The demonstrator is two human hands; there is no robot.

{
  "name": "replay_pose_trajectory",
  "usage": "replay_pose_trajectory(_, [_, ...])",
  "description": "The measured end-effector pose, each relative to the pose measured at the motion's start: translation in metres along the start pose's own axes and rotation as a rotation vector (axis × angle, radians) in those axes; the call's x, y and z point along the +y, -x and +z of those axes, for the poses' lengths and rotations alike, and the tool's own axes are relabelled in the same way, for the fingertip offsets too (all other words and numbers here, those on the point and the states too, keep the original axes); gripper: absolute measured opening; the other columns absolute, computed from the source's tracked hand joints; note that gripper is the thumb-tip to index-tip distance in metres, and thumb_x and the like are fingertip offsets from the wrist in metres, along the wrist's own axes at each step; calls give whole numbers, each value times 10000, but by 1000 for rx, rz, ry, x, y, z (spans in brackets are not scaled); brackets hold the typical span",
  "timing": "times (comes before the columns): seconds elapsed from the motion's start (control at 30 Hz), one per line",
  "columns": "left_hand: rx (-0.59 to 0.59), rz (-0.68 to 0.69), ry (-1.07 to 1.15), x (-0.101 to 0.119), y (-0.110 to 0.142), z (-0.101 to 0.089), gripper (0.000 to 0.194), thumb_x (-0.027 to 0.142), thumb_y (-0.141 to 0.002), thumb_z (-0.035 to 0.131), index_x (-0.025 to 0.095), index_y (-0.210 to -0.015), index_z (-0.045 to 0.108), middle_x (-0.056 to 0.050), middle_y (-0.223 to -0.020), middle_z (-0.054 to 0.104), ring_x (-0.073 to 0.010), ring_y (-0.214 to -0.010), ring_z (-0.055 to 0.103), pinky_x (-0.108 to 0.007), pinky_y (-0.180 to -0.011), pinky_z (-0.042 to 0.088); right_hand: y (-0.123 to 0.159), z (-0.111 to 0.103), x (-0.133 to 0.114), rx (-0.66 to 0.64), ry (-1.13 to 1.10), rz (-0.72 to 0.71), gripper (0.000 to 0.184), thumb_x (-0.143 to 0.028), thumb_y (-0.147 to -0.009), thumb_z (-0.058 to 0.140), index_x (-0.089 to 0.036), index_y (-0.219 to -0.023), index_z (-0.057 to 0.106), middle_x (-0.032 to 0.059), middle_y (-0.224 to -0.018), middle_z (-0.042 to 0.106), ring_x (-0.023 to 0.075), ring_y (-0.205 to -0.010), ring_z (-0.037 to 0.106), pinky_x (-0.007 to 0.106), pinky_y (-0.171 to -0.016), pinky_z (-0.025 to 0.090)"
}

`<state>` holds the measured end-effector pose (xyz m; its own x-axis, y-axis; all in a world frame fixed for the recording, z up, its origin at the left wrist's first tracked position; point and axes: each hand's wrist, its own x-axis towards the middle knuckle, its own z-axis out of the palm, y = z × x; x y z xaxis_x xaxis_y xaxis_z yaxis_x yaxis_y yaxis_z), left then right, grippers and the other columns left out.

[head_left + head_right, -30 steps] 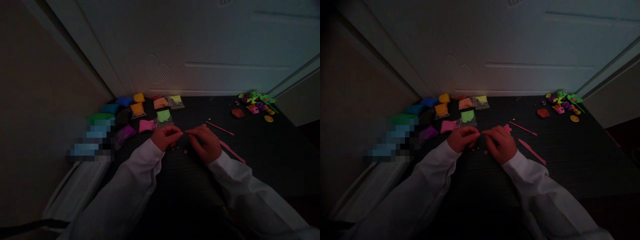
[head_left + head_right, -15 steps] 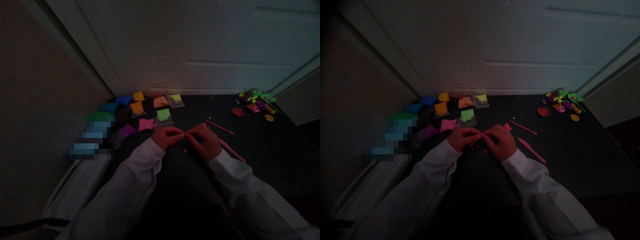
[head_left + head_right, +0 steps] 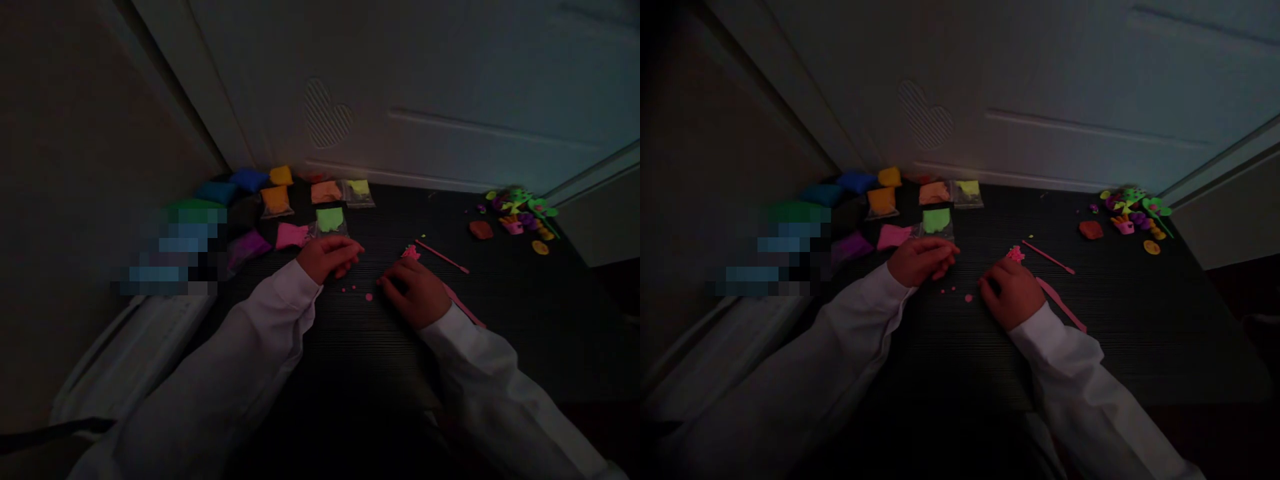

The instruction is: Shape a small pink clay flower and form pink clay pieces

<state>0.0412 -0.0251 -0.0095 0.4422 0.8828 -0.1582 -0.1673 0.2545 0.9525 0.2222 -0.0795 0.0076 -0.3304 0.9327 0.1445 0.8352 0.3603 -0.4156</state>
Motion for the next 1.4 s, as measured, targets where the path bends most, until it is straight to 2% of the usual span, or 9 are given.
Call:
replay_pose_trajectory(0.53, [-15, 9, 25, 1, 0, 0, 174, 264, -659, 552, 109, -736, 577, -8, -582, 519, -46, -441, 433, -169, -357, 296, 9, -5, 13, -31, 193, -33, 244, -244, -761, 412, -172, -922, 581, 53, -842, 567, 155, -788, 508, 280, -721, 408])
replay_pose_trajectory(0.77, [-20, 25, 19, 0, -1, -1, 173, 259, -663, 549, 107, -741, 577, -11, -591, 524, -44, -439, 434, -170, -362, 297, 14, -12, 8, -84, 284, -60, 305, -249, -764, 394, -181, -1018, 548, 53, -844, 564, 166, -802, 496, 286, -714, 395])
replay_pose_trajectory(0.97, [-20, 18, 16, 0, -1, 0, 165, 256, -664, 545, 111, -736, 579, -9, -588, 523, -47, -449, 435, -172, -368, 300, 17, -13, 7, -104, 293, -77, 312, -242, -754, 399, -230, -1029, 545, 40, -801, 553, 161, -750, 489, 293, -678, 383])
replay_pose_trajectory(1.4, [-3, 18, 15, 2, 0, 2, 172, 259, -650, 557, 108, -727, 584, -7, -575, 525, -44, -436, 429, -178, -370, 292, 16, -12, 4, -158, 334, -105, 332, -242, -757, 387, -200, -1051, 535, 52, -795, 552, 167, -742, 475, 294, -672, 366])
